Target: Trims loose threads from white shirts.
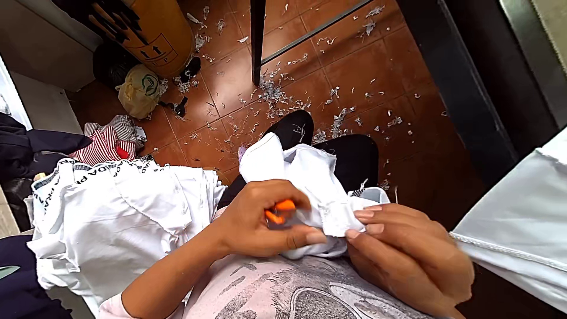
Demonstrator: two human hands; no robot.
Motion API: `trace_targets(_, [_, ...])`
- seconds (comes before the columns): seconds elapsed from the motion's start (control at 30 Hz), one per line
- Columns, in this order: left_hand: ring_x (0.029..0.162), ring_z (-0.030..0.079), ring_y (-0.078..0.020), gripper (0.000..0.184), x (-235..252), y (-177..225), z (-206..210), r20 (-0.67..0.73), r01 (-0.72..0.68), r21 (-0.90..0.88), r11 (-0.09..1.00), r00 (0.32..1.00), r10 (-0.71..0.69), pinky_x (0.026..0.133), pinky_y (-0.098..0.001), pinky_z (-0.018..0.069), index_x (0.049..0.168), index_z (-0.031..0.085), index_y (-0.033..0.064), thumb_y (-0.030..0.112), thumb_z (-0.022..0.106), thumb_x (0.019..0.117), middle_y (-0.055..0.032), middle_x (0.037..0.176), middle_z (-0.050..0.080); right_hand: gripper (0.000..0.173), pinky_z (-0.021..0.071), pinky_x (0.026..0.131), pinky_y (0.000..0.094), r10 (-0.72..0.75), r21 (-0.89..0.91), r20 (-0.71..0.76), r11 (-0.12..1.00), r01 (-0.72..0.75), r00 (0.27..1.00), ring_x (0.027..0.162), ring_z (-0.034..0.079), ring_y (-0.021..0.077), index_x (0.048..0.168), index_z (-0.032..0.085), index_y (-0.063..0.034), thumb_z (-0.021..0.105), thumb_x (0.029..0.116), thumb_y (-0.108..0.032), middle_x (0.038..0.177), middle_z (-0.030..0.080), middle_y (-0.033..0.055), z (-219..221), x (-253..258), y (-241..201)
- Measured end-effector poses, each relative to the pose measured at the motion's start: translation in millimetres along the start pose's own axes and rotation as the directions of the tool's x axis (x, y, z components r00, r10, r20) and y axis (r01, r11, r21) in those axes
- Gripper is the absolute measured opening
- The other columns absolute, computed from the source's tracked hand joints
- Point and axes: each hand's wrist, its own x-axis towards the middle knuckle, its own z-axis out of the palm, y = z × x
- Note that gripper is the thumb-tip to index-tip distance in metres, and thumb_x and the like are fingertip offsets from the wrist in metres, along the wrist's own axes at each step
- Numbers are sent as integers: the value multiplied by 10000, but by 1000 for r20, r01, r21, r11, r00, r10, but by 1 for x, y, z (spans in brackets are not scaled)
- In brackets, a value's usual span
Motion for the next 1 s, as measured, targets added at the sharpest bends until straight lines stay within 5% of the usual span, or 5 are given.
trace_targets(0.23, [783, 634, -58, 82, 15, 4, 5, -40, -67, -31, 997, 997, 66, 716, -184, 531, 921, 719, -65, -7, 662, 907, -86, 827, 683, 195, 378, 1178, 369, 240, 298, 186, 910, -287, 953, 1402, 435, 138, 1072, 546, -190, 669, 959, -290, 1360, 527, -42, 14, 11, -2])
trace_targets(0.33, [789, 626, -77, 83, 14, 5, 6, -69, -143, -38, 989, 988, 140, 712, -192, 523, 906, 711, -68, 2, 666, 906, -89, 810, 660, 348, 538, 998, 230, 417, 592, 315, 615, -520, 852, 1228, 591, 60, 1264, 527, -279, 695, 971, -365, 1367, 562, -104, 16, 15, -5])
trace_targets(0.57, [761, 595, -50, 70, 12, -1, 6, -190, -129, 2, 992, 973, 127, 681, -165, 500, 884, 679, -66, -2, 675, 912, -69, 805, 634, 112, 587, 845, 161, 477, 547, 421, 545, -636, 771, 999, 689, 32, 984, 779, -157, 669, 965, -152, 1100, 731, -55, 7, 25, -7])
trace_targets(0.77, [811, 545, -40, 505, 2, 10, -25, -23, 129, 284, 950, 992, -127, 737, -224, 487, 1128, 583, 9, 496, 468, 1061, 14, 870, 565, 235, 578, 929, 195, 506, 552, 426, 512, -659, 750, 1120, 673, 57, 1188, 747, -141, 681, 964, -161, 1207, 721, -53, 7, 21, -8])
trace_targets(1.0, [758, 601, -83, 486, -3, 18, -37, 158, 48, 555, 830, 974, -162, 697, -275, 515, 999, 697, 60, 476, 452, 1059, 13, 804, 624, 278, 560, 963, 196, 544, 524, 417, 511, -682, 728, 1145, 665, 64, 1224, 745, -153, 688, 954, -187, 1234, 718, -48, 9, 19, -9])
